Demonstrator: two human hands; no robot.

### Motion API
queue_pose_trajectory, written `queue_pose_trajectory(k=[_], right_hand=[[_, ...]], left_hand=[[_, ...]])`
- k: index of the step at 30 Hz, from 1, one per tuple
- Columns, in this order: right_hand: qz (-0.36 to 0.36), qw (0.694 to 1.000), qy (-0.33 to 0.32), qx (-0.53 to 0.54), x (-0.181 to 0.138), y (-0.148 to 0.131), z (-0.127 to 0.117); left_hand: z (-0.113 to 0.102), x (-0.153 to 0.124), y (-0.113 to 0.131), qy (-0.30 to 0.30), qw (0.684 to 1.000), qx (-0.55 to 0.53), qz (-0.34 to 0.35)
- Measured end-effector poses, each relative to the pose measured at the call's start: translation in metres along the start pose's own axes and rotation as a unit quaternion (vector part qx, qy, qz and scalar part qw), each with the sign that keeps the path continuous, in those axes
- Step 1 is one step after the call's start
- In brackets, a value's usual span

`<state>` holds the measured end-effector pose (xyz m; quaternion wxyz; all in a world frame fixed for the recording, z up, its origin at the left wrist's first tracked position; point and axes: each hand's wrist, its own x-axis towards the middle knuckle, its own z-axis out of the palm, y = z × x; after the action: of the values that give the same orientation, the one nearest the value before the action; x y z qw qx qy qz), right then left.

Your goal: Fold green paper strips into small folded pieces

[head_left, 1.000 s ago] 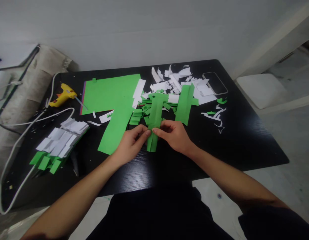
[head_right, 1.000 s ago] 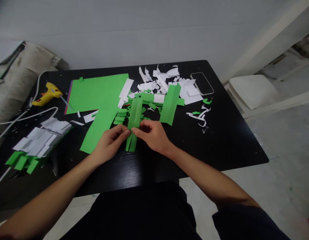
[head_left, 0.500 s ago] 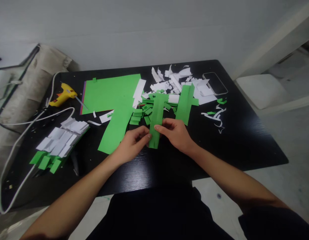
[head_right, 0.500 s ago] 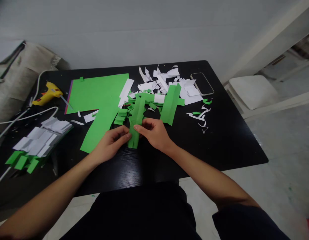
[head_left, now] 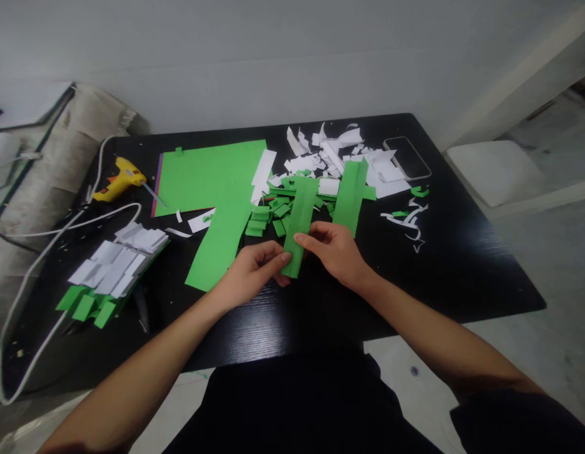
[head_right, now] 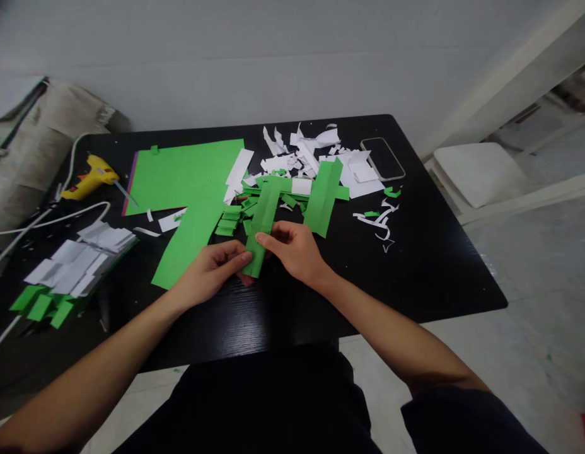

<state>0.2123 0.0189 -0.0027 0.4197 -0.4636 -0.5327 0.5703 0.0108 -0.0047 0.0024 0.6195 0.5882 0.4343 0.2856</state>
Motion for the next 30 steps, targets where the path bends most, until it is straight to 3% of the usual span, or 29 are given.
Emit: queue_pose_trajectory(k=[19, 30], right_hand=[[-0.022, 1.0, -0.002, -0.006, 0.0017, 0.0, -0.0014], [0.023, 0.999, 0.004, 0.041, 0.0055, 0.0021, -0.0016]], left_hand=[[0.0004, 0.0007, 0.0011, 0.018, 0.998, -0.051, -0.025], [-0.0004, -0.0013, 0.0051, 0.008, 0.998, -0.05, -0.027]])
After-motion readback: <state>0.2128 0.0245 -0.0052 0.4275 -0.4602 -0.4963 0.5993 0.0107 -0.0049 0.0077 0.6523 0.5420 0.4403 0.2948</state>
